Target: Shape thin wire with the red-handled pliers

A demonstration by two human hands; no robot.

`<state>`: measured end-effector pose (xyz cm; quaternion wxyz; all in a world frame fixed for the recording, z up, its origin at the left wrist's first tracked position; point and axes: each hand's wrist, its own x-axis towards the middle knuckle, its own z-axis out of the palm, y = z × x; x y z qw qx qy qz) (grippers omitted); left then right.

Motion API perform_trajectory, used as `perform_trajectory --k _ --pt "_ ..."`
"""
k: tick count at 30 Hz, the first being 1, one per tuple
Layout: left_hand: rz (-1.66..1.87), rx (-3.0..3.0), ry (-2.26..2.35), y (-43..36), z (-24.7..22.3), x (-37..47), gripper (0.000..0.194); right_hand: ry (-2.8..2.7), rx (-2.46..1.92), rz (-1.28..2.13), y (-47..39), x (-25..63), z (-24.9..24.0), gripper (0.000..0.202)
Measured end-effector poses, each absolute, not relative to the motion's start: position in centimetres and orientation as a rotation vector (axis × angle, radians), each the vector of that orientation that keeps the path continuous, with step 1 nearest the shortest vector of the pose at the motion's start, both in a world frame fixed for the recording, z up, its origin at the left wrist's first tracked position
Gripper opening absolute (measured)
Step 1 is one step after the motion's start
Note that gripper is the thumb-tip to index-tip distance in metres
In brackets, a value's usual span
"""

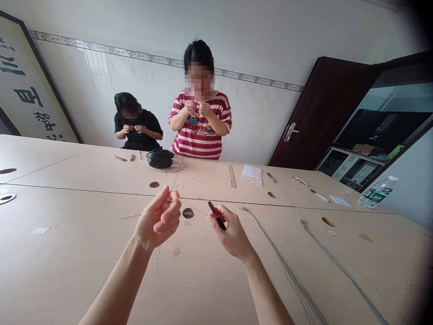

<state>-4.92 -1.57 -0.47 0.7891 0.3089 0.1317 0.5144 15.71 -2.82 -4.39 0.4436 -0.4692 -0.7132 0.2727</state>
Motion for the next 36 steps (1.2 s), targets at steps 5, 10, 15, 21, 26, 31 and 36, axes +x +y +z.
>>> perform_trajectory --k 5,10,15,21,26,31,36 --pt "1.503 0.384 0.377 -0.2 0.2 -4.3 0.042 -1.788 -1.133 0.656 -3.0 15.3 -4.5 0.015" --pt "1.712 0.606 0.504 0.6 -1.6 -3.8 0.036 -1.839 -1.104 0.636 -3.5 15.1 -4.5 0.009" --pt "1.653 0.977 0.799 0.2 -2.7 -2.8 0.042 -1.872 -1.121 0.600 -4.0 15.5 -4.6 0.009" --pt "1.158 1.342 1.028 -0.5 -3.2 -1.5 0.049 -1.840 -1.114 0.581 -4.0 16.2 -4.5 0.008" --pt "0.877 1.490 0.967 -1.1 -3.5 -0.8 0.048 -1.812 -1.107 0.607 -3.9 16.4 -4.3 0.009" --pt "0.696 1.541 0.998 -1.5 -3.1 -1.1 0.050 -1.808 -1.114 0.619 -3.9 16.6 -4.1 0.011" --pt "0.646 1.442 0.929 -1.3 -2.7 -1.6 0.054 -1.797 -1.137 0.596 -3.8 16.6 -4.2 0.012"
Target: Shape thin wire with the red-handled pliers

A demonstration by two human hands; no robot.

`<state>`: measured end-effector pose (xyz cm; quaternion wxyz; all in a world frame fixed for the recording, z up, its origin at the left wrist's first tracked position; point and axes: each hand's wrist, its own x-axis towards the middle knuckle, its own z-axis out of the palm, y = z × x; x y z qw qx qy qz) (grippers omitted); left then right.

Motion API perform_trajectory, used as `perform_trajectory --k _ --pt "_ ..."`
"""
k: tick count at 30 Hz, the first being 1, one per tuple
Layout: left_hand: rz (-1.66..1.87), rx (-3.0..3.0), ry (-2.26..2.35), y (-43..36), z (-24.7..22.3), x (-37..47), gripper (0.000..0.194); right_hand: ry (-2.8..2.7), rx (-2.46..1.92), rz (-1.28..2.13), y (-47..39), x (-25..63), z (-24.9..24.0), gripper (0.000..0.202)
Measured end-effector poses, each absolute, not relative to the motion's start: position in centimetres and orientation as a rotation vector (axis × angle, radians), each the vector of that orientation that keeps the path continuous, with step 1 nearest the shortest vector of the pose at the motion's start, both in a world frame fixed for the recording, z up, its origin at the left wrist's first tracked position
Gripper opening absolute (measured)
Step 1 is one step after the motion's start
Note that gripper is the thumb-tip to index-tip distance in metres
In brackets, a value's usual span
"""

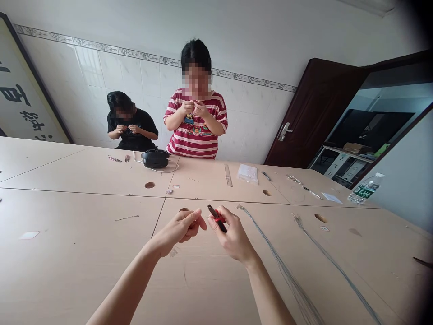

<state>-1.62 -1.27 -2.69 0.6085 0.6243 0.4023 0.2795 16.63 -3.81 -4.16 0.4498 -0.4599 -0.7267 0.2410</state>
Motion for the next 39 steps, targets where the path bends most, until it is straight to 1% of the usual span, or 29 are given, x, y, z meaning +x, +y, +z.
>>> perform_trajectory --k 3,6,8,14,20,24,26,28,32,34,36,38,39 --pt "0.652 1.379 0.904 -1.1 -2.5 -1.9 0.050 -1.804 -1.143 0.594 -3.8 16.6 -4.2 0.013" --pt "0.624 1.386 0.863 -1.2 -2.2 -2.4 0.037 -1.824 -1.136 0.593 -3.8 16.6 -4.2 0.012" --pt "0.547 1.410 0.797 -1.4 -2.0 -2.6 0.032 -1.827 -1.134 0.590 -3.9 16.6 -4.2 0.011" --pt "0.361 1.330 0.545 -1.7 -2.0 -2.5 0.036 -1.813 -1.117 0.558 -3.6 16.6 -4.5 0.008" --pt "0.306 1.220 0.301 -1.7 -2.9 -2.9 0.042 -1.729 -1.196 0.519 -3.4 16.8 -4.6 0.013" --pt "0.524 1.030 0.077 -2.1 -3.0 -3.4 0.041 -1.725 -1.192 0.573 -3.6 16.6 -4.4 0.011" --pt "0.685 0.878 -0.017 -2.4 -2.3 -3.5 0.040 -1.743 -1.169 0.608 -3.8 16.4 -4.4 0.011" --pt "0.883 0.705 -0.047 -2.6 -1.2 -3.5 0.043 -1.763 -1.141 0.624 -3.9 16.2 -4.4 0.011" --pt "1.353 0.437 0.124 -2.3 0.3 -3.0 0.053 -1.777 -1.103 0.624 -4.1 15.6 -4.6 0.008" --pt "1.524 0.448 0.249 -1.8 0.2 -2.5 0.050 -1.784 -1.087 0.620 -4.3 15.3 -4.7 0.007" --pt "1.628 0.582 0.370 -1.4 -0.5 -2.1 0.040 -1.795 -1.082 0.612 -4.4 15.2 -4.8 0.007" --pt "1.663 0.798 0.526 -1.1 -1.3 -1.8 0.033 -1.806 -1.084 0.592 -4.3 15.2 -4.9 0.008" --pt "1.649 0.916 0.622 -1.1 -1.7 -1.7 0.033 -1.811 -1.086 0.579 -4.3 15.2 -4.9 0.008"
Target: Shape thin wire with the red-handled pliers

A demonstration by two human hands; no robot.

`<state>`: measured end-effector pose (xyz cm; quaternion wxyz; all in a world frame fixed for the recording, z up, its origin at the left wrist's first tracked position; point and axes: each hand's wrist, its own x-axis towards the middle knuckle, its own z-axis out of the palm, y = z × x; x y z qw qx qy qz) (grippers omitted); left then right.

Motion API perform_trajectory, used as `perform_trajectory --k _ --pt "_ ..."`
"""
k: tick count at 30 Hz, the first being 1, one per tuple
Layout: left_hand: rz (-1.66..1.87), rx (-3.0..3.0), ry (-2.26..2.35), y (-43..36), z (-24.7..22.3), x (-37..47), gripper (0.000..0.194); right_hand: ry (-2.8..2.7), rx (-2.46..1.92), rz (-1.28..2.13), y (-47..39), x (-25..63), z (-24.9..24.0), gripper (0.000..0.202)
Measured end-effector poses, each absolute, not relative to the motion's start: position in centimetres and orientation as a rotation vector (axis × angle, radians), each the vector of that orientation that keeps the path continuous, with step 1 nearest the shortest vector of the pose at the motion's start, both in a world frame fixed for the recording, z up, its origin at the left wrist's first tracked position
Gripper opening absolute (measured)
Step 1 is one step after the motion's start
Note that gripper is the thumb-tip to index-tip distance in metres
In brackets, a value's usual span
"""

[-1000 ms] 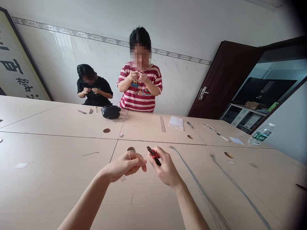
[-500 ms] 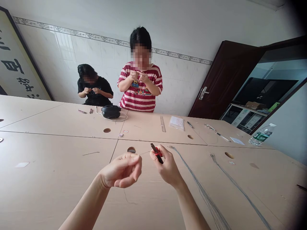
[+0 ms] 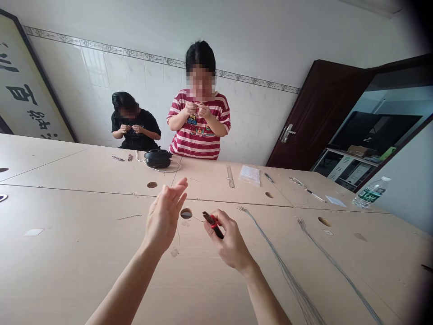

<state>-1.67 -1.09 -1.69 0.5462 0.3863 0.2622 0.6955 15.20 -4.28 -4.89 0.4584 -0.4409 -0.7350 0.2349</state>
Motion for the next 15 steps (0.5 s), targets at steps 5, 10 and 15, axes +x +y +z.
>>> perform_trajectory --k 5,10,15 --pt "1.169 1.413 1.025 -1.57 -2.30 -1.33 0.047 -1.837 -1.090 0.517 -3.93 15.53 -4.88 0.009" --pt "0.891 1.630 1.140 -1.99 -2.00 -1.27 0.052 -1.891 -1.070 0.483 -3.89 15.67 -4.94 0.007" --pt "0.815 1.567 1.071 -1.91 -1.92 -1.69 0.035 -1.910 -1.046 0.503 -4.00 15.65 -4.66 0.008"
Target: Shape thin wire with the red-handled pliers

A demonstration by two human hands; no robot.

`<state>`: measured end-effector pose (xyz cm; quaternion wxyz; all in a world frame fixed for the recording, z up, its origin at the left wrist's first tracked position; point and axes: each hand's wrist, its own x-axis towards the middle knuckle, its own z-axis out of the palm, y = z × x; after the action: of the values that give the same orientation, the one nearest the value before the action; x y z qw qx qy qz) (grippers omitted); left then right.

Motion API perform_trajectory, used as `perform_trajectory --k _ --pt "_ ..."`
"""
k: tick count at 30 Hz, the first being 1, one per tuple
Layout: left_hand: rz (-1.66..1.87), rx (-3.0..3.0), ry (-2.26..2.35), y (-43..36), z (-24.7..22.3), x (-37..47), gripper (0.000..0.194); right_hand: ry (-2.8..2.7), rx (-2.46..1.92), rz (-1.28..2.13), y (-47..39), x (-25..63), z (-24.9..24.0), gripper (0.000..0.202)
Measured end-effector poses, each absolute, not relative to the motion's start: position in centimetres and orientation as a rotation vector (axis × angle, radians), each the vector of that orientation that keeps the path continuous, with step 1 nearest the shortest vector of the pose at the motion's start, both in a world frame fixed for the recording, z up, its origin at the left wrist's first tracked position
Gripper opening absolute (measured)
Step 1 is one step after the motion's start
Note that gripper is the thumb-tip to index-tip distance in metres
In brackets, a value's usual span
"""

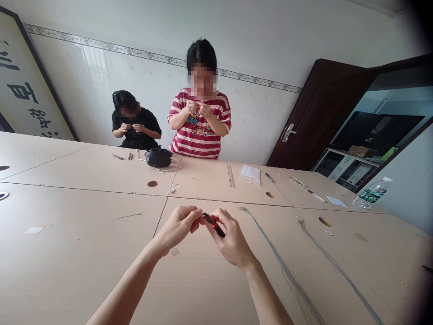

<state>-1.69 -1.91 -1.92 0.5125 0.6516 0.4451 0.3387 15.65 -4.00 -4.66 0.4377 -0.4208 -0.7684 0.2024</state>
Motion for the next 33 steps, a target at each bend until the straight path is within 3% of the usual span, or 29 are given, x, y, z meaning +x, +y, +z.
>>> perform_trajectory --k 5,33 --pt "0.802 1.507 1.075 -1.86 -1.89 -1.78 0.019 -1.909 -1.052 0.514 -4.05 15.60 -4.47 0.009" --pt "0.809 1.528 1.093 -2.30 -0.95 -1.42 0.023 -1.928 -1.036 0.500 -4.09 15.96 -4.16 0.007"
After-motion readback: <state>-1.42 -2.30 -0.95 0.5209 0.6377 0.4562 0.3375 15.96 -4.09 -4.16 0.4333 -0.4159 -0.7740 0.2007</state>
